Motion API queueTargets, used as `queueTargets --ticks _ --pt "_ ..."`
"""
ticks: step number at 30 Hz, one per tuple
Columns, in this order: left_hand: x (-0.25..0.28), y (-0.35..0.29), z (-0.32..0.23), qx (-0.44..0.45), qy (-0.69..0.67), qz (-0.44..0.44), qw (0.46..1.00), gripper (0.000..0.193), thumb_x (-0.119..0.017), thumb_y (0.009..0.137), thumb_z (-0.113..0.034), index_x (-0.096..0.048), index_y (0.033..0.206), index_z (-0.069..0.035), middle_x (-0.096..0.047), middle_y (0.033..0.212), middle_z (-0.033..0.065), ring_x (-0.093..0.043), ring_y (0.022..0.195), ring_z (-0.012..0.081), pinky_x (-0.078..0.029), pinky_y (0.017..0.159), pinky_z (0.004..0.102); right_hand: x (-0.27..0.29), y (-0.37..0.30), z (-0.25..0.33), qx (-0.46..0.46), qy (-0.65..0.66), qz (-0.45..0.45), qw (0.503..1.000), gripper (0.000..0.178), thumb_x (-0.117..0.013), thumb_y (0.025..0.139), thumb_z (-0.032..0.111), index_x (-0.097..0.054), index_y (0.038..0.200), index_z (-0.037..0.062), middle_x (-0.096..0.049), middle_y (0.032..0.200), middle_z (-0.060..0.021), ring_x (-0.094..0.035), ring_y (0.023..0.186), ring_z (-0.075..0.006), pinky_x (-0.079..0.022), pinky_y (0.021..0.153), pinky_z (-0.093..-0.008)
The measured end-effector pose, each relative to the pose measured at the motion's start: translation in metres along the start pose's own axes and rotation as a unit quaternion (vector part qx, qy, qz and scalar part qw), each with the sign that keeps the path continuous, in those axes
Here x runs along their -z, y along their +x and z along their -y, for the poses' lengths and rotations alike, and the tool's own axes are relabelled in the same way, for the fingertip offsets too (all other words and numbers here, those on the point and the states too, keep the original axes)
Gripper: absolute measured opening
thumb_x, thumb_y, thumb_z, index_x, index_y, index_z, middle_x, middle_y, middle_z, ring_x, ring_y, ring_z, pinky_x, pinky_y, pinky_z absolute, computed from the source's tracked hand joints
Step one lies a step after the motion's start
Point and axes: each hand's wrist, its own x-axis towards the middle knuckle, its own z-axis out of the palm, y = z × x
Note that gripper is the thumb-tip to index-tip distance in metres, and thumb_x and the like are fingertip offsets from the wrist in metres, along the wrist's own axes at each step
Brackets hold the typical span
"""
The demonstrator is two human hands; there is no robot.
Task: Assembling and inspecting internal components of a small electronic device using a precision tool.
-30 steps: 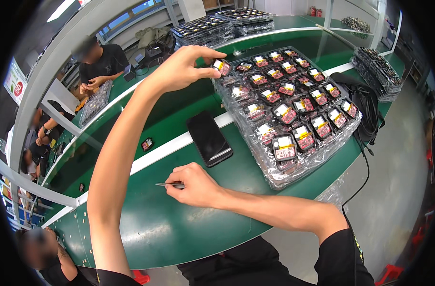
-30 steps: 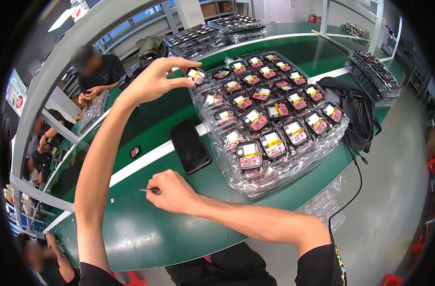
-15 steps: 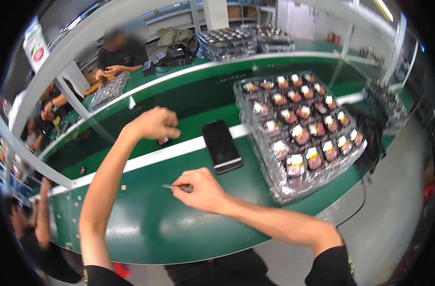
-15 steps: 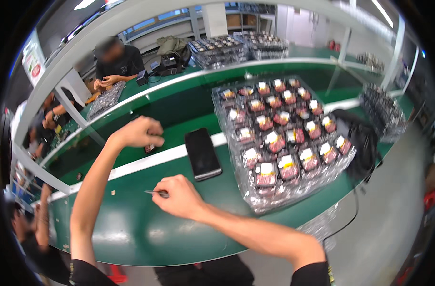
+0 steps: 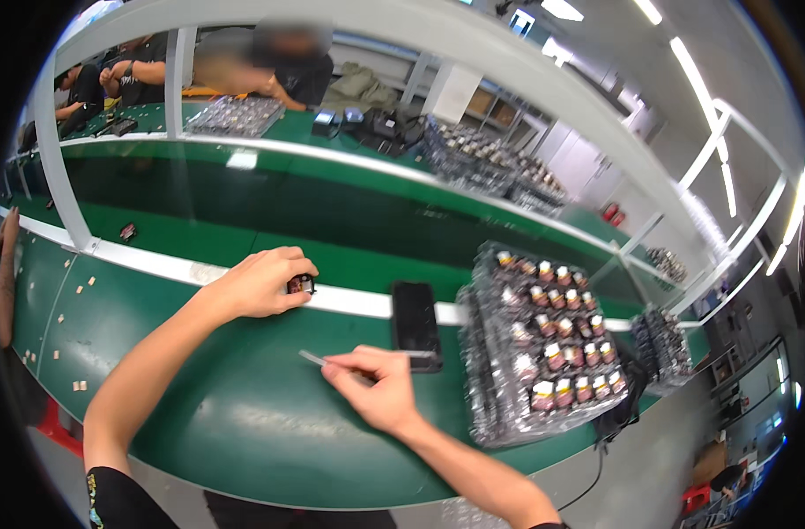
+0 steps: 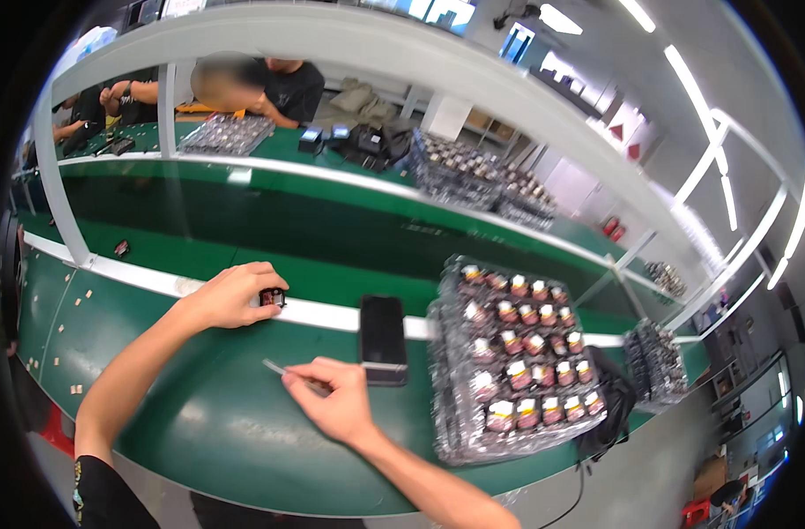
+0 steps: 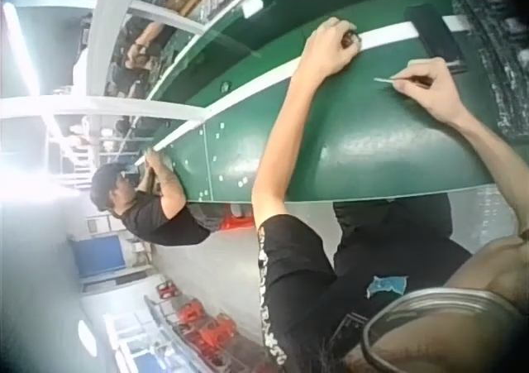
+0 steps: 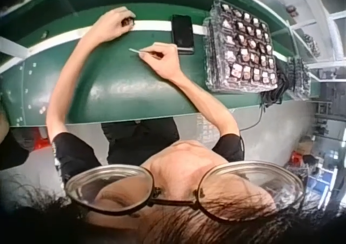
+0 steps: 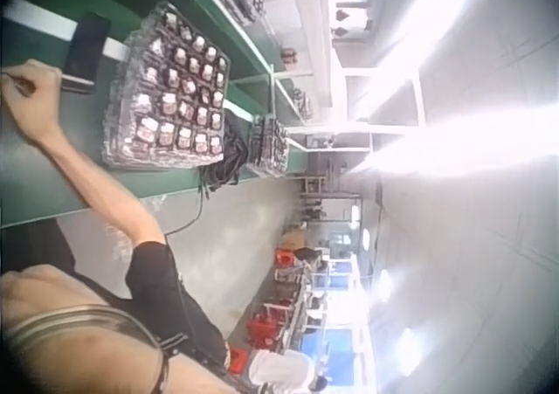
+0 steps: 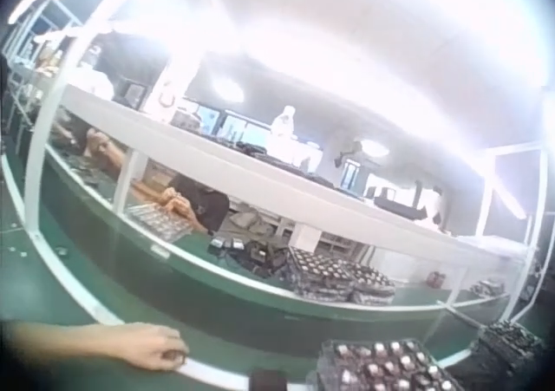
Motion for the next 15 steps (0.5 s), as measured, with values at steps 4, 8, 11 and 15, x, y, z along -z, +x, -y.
queueTargets --ticks 4,8,11,15 --pt "0.019 -0.047 -0.011 -0.04 -0.151 0.091 0.983 0.057 -0.079 0.083 -0.005 -0.069 0.139 -0.005 -0.073 0.123 0.0156 -0.067 0.12 0.0352 -0.053 0.108 0.0456 0.006 0.004 0.001 -0.017 0.043 -0.021 0.999 0.012 -0.084 0.093 0.01 -0.085 0.099 -0.0001 -0.067 0.07 -0.0036 -0.053 0.062 -0.0064 -0.037 0.054 -0.0267" --pt "0.019 -0.087 -0.018 -0.03 -0.18 -0.021 0.983 0.073 -0.083 0.079 -0.009 -0.061 0.148 -0.001 -0.065 0.149 0.0172 -0.059 0.141 0.0369 -0.044 0.122 0.0469 0.011 0.005 0.006 -0.062 0.096 -0.021 0.993 0.012 -0.082 0.094 0.003 -0.085 0.104 -0.0022 -0.067 0.075 -0.0015 -0.052 0.065 -0.0032 -0.036 0.056 -0.0229" --pt "0.003 -0.092 -0.021 0.019 -0.122 -0.052 0.991 0.077 -0.095 0.075 -0.026 -0.066 0.143 -0.003 -0.069 0.135 0.0143 -0.063 0.129 0.0333 -0.046 0.115 0.0448 0.011 0.005 0.006 -0.082 0.099 -0.027 0.991 0.012 -0.081 0.094 -0.001 -0.084 0.106 -0.0038 -0.068 0.076 -0.0019 -0.054 0.067 -0.0024 -0.037 0.057 -0.0212" --pt "-0.006 -0.093 -0.027 0.032 -0.037 -0.061 0.997 0.074 -0.099 0.072 -0.038 -0.071 0.132 -0.006 -0.069 0.121 0.0093 -0.064 0.116 0.0309 -0.049 0.105 0.0421 0.017 0.007 0.039 0.022 -0.086 -0.023 0.996 0.014 -0.082 0.09 -0.003 -0.084 0.103 -0.0029 -0.068 0.07 -0.0045 -0.057 0.058 -0.0057 -0.039 0.052 -0.023"
